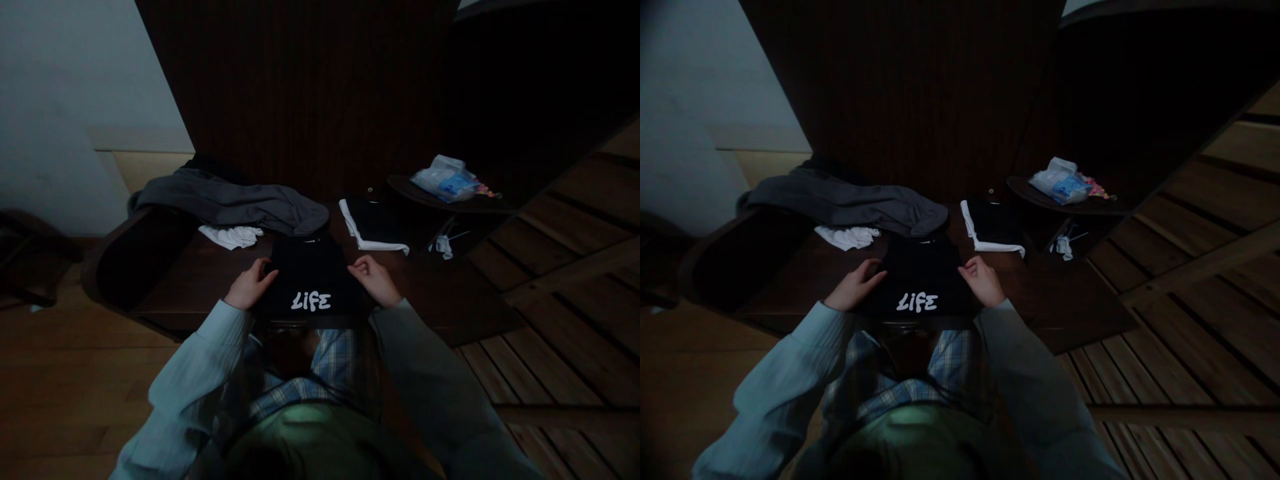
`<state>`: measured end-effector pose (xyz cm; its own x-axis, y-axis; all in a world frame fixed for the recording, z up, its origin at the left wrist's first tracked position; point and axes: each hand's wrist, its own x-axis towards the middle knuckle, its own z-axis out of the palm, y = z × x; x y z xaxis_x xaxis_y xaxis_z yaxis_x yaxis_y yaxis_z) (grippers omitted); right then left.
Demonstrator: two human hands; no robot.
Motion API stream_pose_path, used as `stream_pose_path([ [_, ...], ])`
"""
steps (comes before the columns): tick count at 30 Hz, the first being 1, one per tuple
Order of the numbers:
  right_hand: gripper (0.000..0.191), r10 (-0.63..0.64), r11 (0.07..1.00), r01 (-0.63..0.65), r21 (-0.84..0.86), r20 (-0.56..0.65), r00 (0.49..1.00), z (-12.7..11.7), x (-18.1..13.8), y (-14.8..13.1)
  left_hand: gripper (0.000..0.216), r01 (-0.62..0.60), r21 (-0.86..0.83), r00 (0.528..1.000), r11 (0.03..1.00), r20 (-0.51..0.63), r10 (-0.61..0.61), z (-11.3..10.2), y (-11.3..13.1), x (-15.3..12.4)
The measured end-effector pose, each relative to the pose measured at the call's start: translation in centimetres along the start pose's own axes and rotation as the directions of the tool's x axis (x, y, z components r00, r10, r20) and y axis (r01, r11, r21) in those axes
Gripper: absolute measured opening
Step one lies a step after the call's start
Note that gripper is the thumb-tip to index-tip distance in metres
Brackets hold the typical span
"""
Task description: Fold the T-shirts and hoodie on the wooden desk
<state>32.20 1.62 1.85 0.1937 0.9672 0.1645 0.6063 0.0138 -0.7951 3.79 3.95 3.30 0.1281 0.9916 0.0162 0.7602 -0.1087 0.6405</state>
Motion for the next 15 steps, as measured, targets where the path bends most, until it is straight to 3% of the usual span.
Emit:
stream_pose_path([
  [5, 0.012, 0.052, 0.998, -0.052, -0.024, 0.010, 0.999, 2.2, 1.3, 0.4, 0.034, -0.107, -0.322, 0.994, 0.941, -0.060, 0.092, 2.4, -2.1, 2.2],
  [10, 0.017, -0.044, 0.994, 0.031, -0.107, -0.116, 0.992, 3.1, 1.0, 0.8, 0.025, -0.208, -0.374, 0.966, 0.904, -0.225, 0.129, 3.5, -2.9, 2.1],
  [15, 0.019, -0.124, 0.991, 0.110, -0.077, -0.225, 0.966, 3.0, 1.1, 0.9, 0.020, -0.182, -0.391, 0.943, 0.902, -0.329, 0.048, 3.3, -2.9, 2.1],
])
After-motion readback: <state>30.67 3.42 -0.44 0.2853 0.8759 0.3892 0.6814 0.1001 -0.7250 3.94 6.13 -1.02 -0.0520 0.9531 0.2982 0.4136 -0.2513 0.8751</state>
